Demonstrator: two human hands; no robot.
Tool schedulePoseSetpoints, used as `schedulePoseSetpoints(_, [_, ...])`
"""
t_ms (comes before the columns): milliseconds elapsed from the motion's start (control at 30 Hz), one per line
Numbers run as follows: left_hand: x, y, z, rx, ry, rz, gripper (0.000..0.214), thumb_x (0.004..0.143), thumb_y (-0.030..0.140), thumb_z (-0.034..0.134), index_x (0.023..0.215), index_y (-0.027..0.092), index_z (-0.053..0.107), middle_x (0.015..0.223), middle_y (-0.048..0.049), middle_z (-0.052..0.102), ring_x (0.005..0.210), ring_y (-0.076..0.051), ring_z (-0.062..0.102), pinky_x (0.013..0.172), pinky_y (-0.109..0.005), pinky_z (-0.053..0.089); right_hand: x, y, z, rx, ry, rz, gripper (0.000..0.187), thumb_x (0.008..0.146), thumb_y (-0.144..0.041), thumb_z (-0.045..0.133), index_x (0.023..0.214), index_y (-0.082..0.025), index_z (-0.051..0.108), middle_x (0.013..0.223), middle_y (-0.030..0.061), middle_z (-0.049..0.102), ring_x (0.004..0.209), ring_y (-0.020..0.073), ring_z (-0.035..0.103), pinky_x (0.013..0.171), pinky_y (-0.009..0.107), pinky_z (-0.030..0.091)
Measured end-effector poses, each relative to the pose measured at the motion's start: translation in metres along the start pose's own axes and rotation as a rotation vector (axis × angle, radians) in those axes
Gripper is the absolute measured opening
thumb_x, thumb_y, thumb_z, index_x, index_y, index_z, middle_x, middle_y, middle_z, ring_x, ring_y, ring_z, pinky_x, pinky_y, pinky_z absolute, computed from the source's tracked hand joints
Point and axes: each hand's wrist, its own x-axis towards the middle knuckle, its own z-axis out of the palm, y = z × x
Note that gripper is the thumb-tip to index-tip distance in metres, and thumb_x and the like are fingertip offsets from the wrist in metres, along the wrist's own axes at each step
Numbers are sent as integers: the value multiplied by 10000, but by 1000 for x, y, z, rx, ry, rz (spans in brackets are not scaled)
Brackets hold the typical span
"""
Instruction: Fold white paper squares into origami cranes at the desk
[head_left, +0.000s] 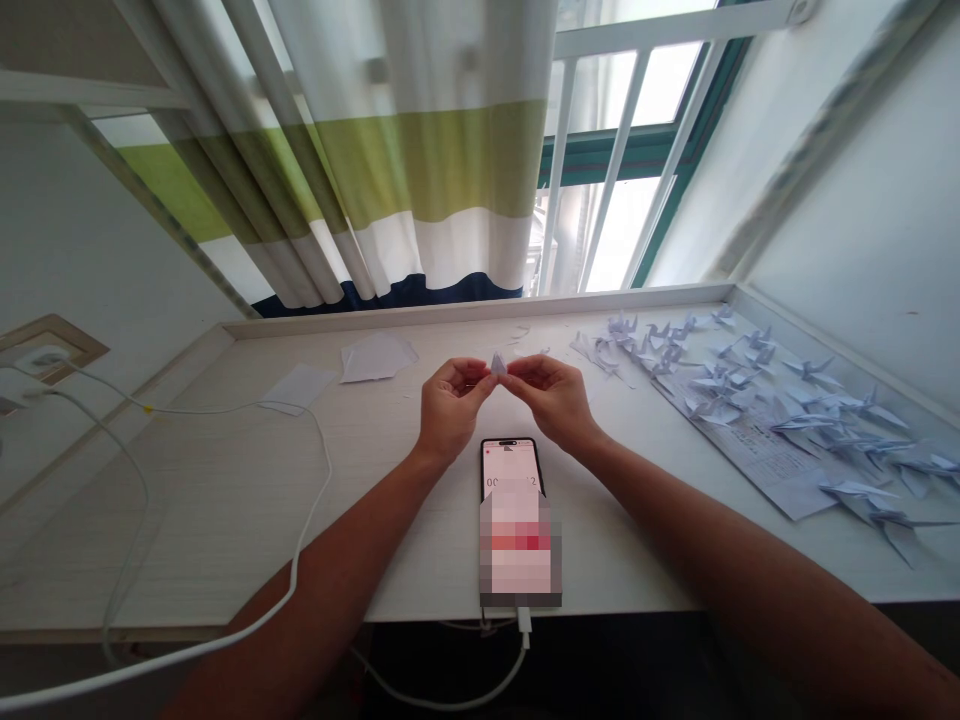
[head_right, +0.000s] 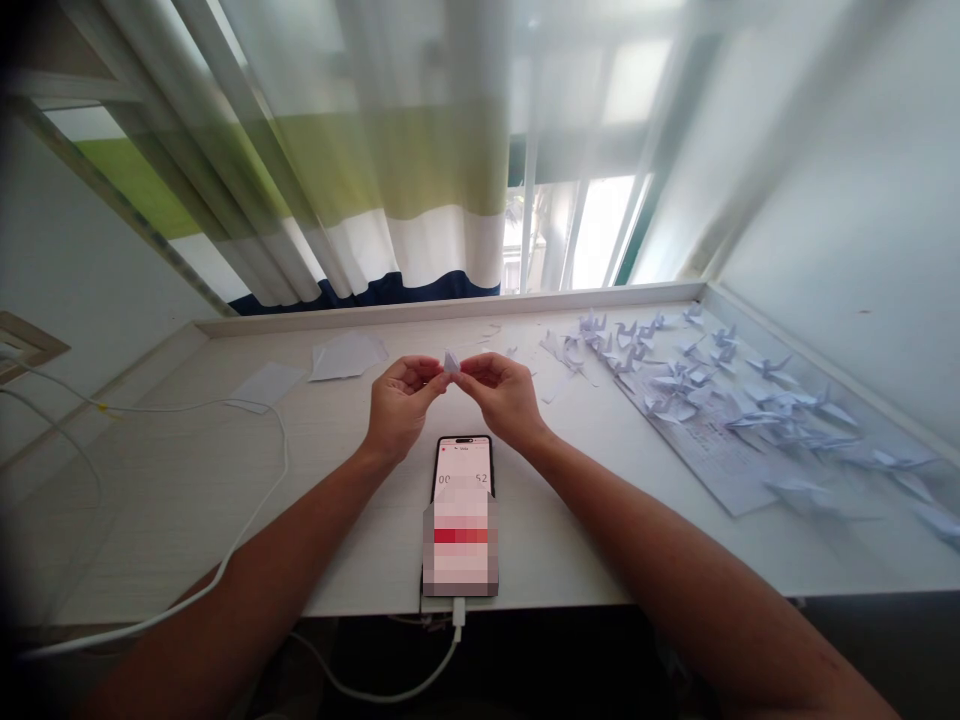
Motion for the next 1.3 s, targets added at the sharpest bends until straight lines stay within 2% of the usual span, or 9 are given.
schedulePoseSetpoints(200, [-2,0,3,-63,-6,-40,407,711,333,910,1025,171,709,871,-30,750,813,-151,705,800,-315,582,2,-4,-3,116,-31,86,413,661,-383,953,992,-216,771,823,6,734,800,165,697,869,381,592])
schedulePoseSetpoints(267, [-2,-1,2,-73,-80,-116,426,740,385,889,1067,167,723,885,-39,752,811,-155,697,778,-315,580,3,-5,-5,121,-30,109,387,663,-364,952,973,-214,777,822,6,733,781,157,690,830,360,582])
schedulePoseSetpoints(367, [-1,-3,0,-55,-224,-209,387,785,462,841,1007,153,767,901,-60,760,808,-163,691,766,-322,577,4,-6,-8,113,-21,137,370,667,-363,948,960,-218,773,817,5,735,754,161,688,796,366,574])
schedulePoseSetpoints(500, [0,-4,-3,-9,-255,-172,349,806,475,821,913,146,775,824,-56,754,773,-164,688,770,-327,574,4,-5,-10,66,-65,119,333,718,-395,911,951,-219,751,805,10,736,750,184,693,785,402,580])
schedulePoseSetpoints(567, [0,-5,-5,43,-250,-132,341,823,476,807,889,144,764,788,-51,744,741,-156,678,744,-314,563,4,-6,-10,-77,-76,33,277,781,-387,865,965,-219,746,844,24,742,785,196,696,803,421,577])
schedulePoseSetpoints(700, [0,-7,-6,172,-254,-81,336,873,482,757,891,147,749,768,-46,733,728,-151,678,723,-294,550,2,-12,-11,-491,-24,-312,249,894,-289,763,1135,-232,736,994,59,734,924,224,689,866,444,562])
schedulePoseSetpoints(800, [-1,-8,-6,196,-248,-81,337,887,485,737,888,149,743,768,-50,739,735,-156,693,735,-297,555,2,-16,-14,-675,-28,-493,220,949,-249,696,1166,-237,729,1026,77,726,966,244,678,856,453,562])
schedulePoseSetpoints(1033, [0,-6,-5,208,-209,-85,342,853,487,764,868,145,745,750,-66,755,713,-170,709,702,-297,560,3,-16,-14,-735,-64,-679,63,980,-200,659,981,-220,719,981,83,731,948,245,669,805,420,560])
schedulePoseSetpoints(1300, [5,-8,-2,61,-54,-38,350,766,478,834,801,142,745,709,-51,746,646,-159,682,647,-289,570,-2,-10,-5,-951,-271,-845,119,1012,-166,595,989,-207,704,924,79,768,868,231,664,809,412,512])
